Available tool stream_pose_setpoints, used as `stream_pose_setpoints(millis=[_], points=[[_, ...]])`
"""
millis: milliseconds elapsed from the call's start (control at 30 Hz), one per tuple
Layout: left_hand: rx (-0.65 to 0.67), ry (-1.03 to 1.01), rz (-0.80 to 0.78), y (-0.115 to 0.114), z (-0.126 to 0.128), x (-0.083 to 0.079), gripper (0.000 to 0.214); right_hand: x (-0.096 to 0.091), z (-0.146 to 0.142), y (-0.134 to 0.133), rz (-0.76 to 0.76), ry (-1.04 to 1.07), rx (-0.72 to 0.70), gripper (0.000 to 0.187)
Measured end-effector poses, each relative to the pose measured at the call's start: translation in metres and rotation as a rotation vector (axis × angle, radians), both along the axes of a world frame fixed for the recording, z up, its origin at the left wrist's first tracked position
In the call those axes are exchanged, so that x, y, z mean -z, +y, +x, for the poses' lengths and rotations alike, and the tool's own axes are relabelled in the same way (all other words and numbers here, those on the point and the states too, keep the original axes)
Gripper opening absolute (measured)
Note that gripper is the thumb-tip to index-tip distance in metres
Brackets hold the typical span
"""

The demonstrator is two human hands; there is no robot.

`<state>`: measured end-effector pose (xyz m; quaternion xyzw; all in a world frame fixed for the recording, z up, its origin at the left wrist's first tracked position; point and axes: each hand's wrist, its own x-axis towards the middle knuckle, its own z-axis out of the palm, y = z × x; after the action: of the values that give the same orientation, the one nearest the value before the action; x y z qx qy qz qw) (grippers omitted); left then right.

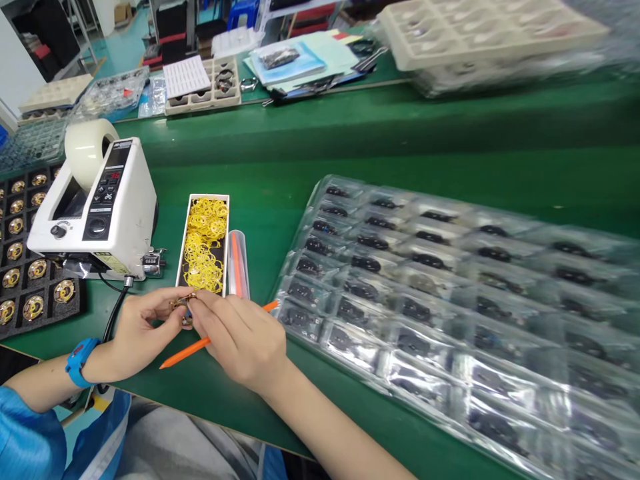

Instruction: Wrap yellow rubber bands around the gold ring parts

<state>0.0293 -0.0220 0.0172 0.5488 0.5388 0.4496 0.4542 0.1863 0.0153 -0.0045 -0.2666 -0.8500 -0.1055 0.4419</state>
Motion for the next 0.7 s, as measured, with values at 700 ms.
stream_pose_setpoints(millis=[700], points=[[0.046,-0.370,-0.276,0.019,-0.010,-0.004,0.028,-0.014,0.012,0.005,-0.757,0.268,-0.204,0.010]])
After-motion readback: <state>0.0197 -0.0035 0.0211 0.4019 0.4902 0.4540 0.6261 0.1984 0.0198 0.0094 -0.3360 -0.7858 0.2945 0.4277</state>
